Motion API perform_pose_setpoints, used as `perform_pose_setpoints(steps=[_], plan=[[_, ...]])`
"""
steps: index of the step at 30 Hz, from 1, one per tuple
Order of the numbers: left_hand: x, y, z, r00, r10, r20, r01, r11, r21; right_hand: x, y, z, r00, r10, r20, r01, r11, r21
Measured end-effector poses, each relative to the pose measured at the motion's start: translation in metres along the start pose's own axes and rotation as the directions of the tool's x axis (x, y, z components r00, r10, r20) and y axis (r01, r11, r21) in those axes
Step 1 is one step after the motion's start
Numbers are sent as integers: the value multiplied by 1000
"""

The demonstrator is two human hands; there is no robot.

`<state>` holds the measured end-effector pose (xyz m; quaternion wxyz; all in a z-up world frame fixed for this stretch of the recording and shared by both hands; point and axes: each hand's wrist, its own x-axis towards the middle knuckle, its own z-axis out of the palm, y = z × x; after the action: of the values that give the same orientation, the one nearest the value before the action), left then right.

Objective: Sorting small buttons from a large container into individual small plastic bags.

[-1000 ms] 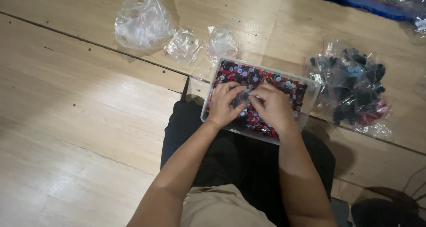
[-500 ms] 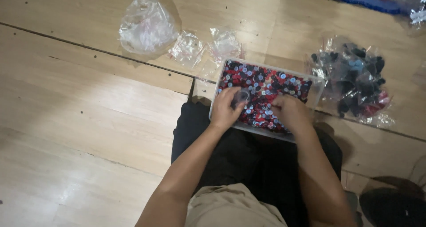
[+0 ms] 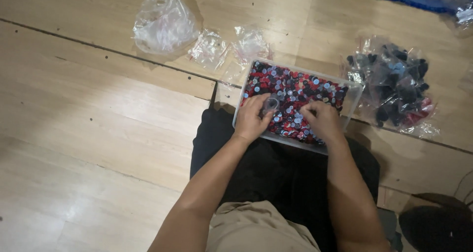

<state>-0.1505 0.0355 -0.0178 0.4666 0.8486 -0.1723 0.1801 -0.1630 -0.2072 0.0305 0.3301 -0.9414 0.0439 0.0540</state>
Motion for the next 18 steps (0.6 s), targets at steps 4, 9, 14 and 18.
perform_pose_setpoints(steps=[4,9,14,18], plan=[[1,3,-1,1000,16,13,-16,1000,5,8,11,5,999,-28,-29,28,1000,11],[1,9,-6,998,39,54,-38,999,-35,1,-18,9,849,-435,-299,503,839,207],[-1,4,1,994,70,88,-63,995,-76,-11,-45,23,826,-525,-204,543,839,42],[-5,-3,1,976,115,186,-97,990,-105,-11,-50,32,861,-493,-128,495,869,-14]])
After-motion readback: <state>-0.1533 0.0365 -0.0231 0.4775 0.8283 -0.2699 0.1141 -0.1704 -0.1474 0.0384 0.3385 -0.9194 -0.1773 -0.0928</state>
